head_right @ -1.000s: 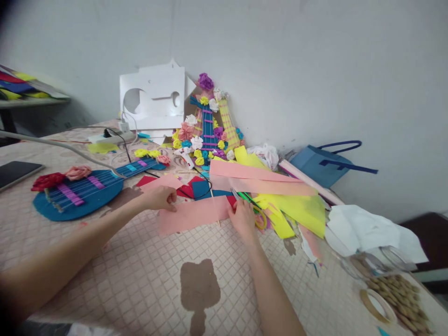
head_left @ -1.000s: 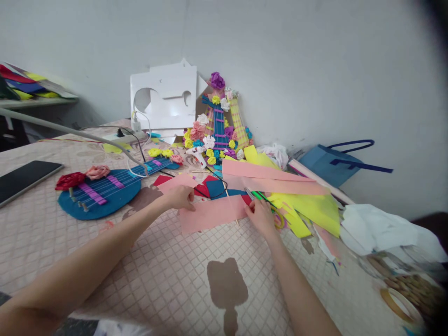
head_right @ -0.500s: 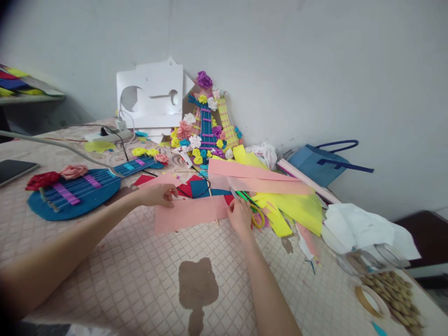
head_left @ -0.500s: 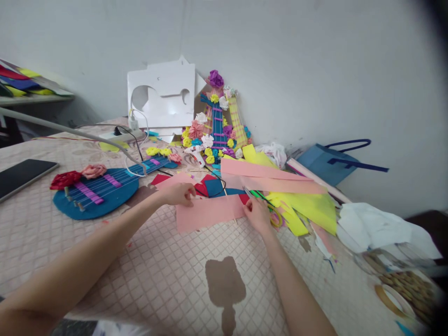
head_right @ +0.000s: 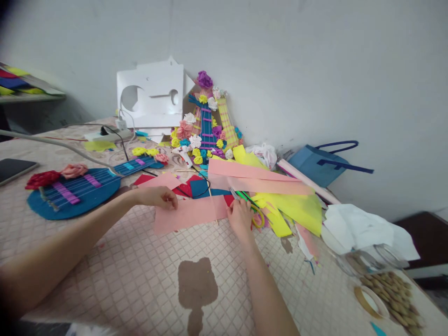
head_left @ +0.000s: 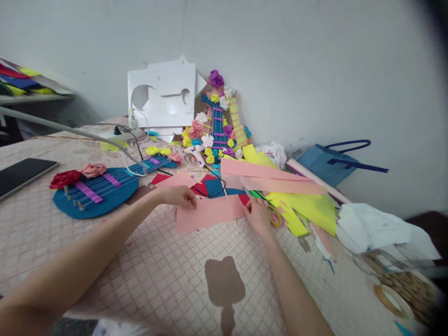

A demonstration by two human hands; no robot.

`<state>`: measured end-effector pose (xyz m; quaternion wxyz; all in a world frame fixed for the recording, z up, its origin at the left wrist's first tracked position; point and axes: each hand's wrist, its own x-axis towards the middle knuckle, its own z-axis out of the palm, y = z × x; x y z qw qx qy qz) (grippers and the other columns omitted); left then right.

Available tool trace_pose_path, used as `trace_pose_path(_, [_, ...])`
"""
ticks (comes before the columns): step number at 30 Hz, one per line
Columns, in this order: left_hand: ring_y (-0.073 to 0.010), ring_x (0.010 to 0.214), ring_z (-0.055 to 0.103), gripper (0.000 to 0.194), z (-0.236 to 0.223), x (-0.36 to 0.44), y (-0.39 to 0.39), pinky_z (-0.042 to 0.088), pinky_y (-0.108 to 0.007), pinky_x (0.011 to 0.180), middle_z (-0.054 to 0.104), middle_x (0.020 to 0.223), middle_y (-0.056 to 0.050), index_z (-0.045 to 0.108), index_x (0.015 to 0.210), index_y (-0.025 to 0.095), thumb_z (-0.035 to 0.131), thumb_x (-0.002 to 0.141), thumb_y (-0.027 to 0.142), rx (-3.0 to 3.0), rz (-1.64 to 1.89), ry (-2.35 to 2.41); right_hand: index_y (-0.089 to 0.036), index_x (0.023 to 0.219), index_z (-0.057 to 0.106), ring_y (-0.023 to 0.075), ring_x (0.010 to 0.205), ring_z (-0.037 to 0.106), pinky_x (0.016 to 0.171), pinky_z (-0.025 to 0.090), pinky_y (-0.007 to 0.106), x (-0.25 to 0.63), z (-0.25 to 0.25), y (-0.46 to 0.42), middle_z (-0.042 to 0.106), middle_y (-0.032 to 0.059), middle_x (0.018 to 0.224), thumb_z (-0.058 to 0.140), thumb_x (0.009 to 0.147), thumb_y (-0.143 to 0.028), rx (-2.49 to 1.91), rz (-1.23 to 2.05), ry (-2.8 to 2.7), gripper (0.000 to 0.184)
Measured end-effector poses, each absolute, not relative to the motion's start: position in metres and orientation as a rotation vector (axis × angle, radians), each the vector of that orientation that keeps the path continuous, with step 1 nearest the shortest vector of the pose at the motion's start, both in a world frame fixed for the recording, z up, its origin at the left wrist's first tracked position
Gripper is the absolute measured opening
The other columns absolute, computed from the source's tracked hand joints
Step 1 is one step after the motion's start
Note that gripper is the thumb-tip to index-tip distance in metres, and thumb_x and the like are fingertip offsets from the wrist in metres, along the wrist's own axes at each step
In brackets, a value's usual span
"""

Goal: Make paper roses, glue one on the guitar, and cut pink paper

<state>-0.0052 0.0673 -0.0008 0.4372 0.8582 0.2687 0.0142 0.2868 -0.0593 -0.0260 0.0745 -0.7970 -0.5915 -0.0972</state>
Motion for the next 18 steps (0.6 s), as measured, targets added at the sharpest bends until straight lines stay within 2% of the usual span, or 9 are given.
trace_pose_path(2, [-0.0158, 0.077, 0.058, 0.021, -0.0022, -0.0055, 0.0685, 0.041, -0.022, 0.069, 0.069, 0.082, -0.001, 0.072, 0.083, 0.018, 0.064, 0.066, 0.028, 2.128, 0.034, 0.679, -0.018, 0.086, 0.063, 0.0285, 0.098, 0.047, 0.071, 0.038, 0.035, 0.2854, -0.0250, -0.0596, 0.058, 0.0122, 0.097, 0.054, 0.085, -0.035, -2.401, -0.293, -1.778, 0.019])
trace_pose_path(7, [-0.0149, 0.073, 0.057, 0.022, -0.0045, -0.0059, 0.0699, 0.040, -0.021, 0.063, 0.068, 0.080, -0.002, 0.071, 0.084, 0.016, 0.064, 0.066, 0.028, 2.078, 0.044, 0.698, -0.019, 0.081, 0.063, 0.0270, 0.097, 0.048, 0.070, 0.037, 0.033, 0.2844, -0.0230, -0.0593, 0.059, 0.0101, 0.098, 0.055, 0.084, -0.025, -2.416, -0.266, -1.787, 0.011])
trace_pose_path(13, [-0.0133, 0.074, 0.057, 0.026, -0.0043, -0.0047, 0.0681, 0.040, -0.019, 0.066, 0.067, 0.081, -0.001, 0.069, 0.088, 0.017, 0.065, 0.067, 0.032, 1.999, 0.051, 0.648, -0.018, 0.087, 0.062, 0.0266, 0.097, 0.048, 0.073, 0.037, 0.034, 0.2817, -0.0185, -0.0626, 0.061, 0.0104, 0.097, 0.049, 0.087, -0.024, -2.382, -0.283, -1.756, 0.014])
trace_pose_path(18, [-0.0151, 0.083, 0.058, 0.027, -0.0004, -0.0026, 0.0657, 0.041, -0.021, 0.072, 0.069, 0.089, -0.002, 0.069, 0.090, 0.018, 0.066, 0.068, 0.035, 1.949, 0.082, 0.622, -0.018, 0.074, 0.061, 0.0284, 0.093, 0.050, 0.072, 0.038, 0.036, 0.2768, -0.0199, -0.0633, 0.062, 0.0121, 0.092, 0.055, 0.082, -0.025, -2.310, -0.255, -1.779, 0.012])
